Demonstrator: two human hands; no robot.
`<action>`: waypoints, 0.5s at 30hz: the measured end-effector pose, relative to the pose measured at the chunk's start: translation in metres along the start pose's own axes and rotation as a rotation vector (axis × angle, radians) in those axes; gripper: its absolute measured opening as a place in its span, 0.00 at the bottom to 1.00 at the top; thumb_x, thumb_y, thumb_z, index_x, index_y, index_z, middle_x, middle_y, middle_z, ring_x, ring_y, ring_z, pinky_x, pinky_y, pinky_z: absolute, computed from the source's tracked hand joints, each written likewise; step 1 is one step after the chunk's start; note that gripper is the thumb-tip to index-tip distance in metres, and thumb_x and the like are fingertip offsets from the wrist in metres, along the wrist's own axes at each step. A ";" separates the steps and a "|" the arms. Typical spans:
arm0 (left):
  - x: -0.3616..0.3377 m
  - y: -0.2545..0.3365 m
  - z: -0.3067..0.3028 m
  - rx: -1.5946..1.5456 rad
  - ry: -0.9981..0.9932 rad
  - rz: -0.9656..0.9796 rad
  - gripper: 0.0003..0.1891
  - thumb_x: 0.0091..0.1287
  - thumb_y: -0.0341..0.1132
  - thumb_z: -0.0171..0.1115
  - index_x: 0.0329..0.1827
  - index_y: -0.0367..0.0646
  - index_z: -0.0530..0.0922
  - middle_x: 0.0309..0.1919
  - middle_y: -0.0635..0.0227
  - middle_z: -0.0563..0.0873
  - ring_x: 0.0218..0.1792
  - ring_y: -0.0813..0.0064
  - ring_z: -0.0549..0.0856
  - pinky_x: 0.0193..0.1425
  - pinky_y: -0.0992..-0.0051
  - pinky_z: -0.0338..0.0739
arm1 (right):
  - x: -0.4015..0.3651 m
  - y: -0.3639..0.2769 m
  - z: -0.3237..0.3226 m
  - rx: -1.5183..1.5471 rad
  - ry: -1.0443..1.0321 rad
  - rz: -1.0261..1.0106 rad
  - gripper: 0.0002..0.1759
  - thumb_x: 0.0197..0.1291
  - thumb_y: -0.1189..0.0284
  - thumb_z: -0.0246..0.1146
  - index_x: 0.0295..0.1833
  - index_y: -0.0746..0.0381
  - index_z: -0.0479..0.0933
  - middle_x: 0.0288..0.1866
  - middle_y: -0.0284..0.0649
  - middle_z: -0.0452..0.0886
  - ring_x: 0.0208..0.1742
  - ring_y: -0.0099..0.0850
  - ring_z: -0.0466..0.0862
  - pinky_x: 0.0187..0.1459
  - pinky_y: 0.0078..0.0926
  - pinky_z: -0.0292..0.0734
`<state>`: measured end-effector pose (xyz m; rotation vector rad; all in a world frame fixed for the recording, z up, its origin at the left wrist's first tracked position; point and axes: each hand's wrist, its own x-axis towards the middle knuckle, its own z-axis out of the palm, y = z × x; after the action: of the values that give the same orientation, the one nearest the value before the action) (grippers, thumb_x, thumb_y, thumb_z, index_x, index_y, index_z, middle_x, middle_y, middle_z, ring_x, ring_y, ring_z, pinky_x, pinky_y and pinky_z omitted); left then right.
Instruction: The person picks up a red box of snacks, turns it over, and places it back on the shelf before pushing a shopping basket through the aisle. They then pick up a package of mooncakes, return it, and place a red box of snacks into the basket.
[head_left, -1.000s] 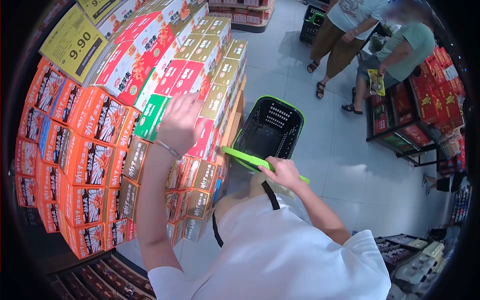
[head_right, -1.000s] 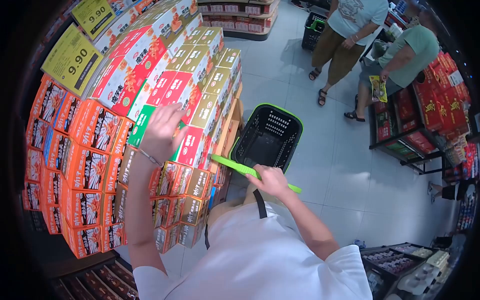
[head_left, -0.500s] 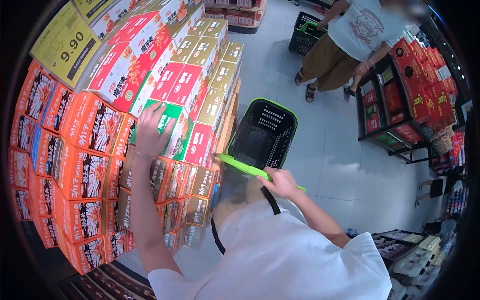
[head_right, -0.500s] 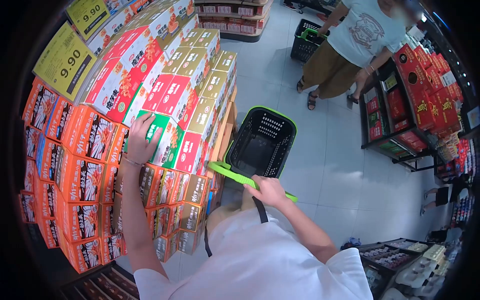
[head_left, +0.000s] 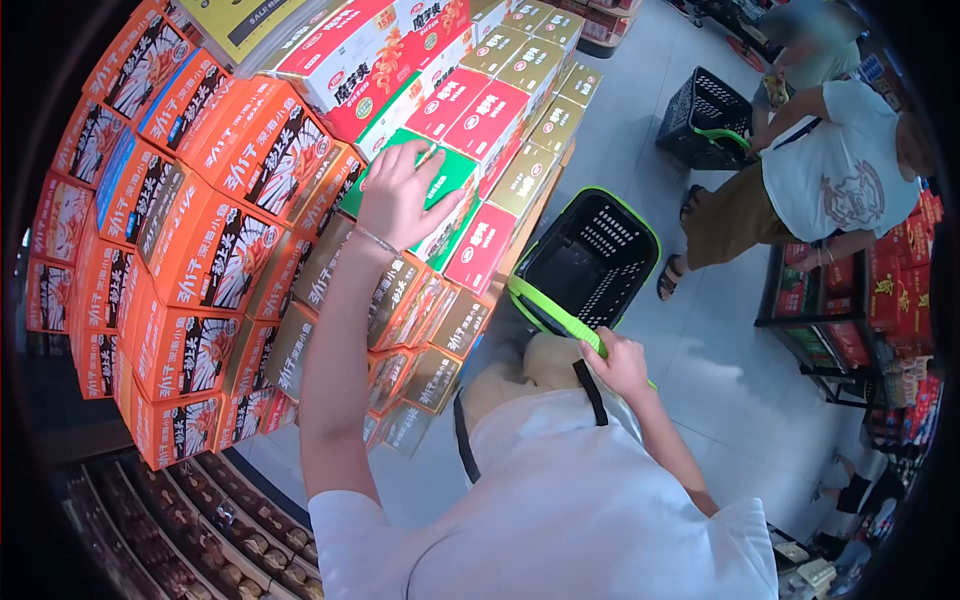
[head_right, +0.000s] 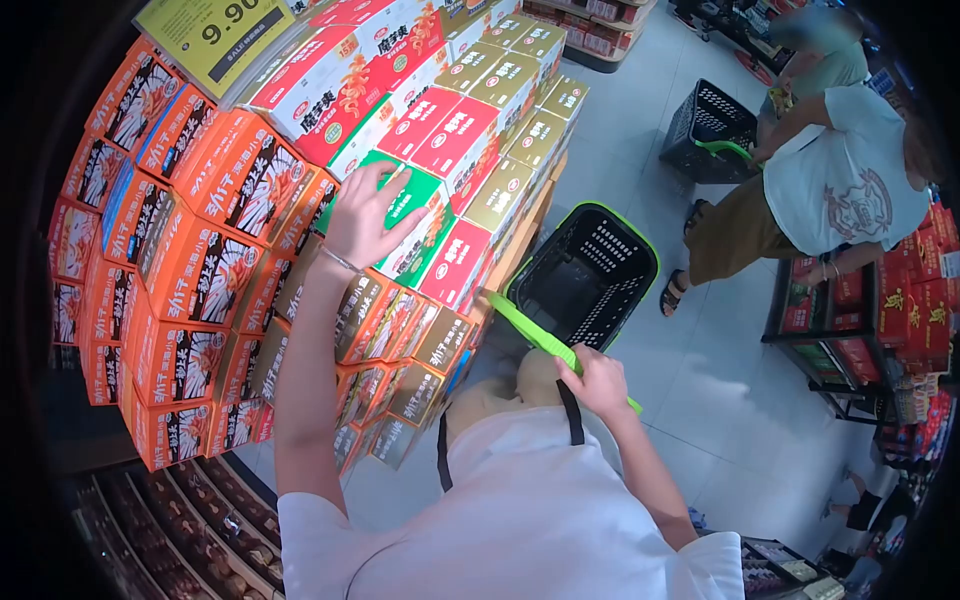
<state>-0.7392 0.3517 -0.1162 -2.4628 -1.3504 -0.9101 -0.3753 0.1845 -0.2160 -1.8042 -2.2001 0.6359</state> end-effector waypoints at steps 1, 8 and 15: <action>0.002 0.002 -0.002 0.005 -0.012 -0.017 0.24 0.58 0.47 0.69 0.49 0.36 0.81 0.46 0.58 0.79 0.49 0.58 0.78 0.55 0.60 0.72 | -0.001 0.000 0.001 -0.004 0.010 0.000 0.22 0.62 0.53 0.60 0.33 0.63 0.75 0.26 0.49 0.81 0.29 0.51 0.82 0.33 0.48 0.76; 0.003 0.016 -0.011 0.088 -0.189 -0.047 0.32 0.58 0.53 0.69 0.60 0.40 0.78 0.44 0.56 0.78 0.45 0.58 0.79 0.51 0.60 0.73 | 0.000 -0.003 -0.004 0.008 0.012 -0.005 0.22 0.62 0.53 0.60 0.33 0.63 0.75 0.26 0.50 0.80 0.28 0.51 0.82 0.32 0.47 0.76; 0.005 0.038 -0.008 0.264 -0.393 -0.198 0.39 0.56 0.51 0.71 0.70 0.46 0.70 0.40 0.49 0.77 0.42 0.53 0.80 0.48 0.58 0.74 | -0.001 0.000 -0.004 0.015 0.016 -0.012 0.22 0.62 0.53 0.60 0.33 0.64 0.74 0.25 0.51 0.80 0.28 0.52 0.82 0.32 0.48 0.76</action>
<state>-0.7100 0.3304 -0.1025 -2.4081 -1.7345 -0.2548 -0.3736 0.1842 -0.2122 -1.7817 -2.1885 0.6316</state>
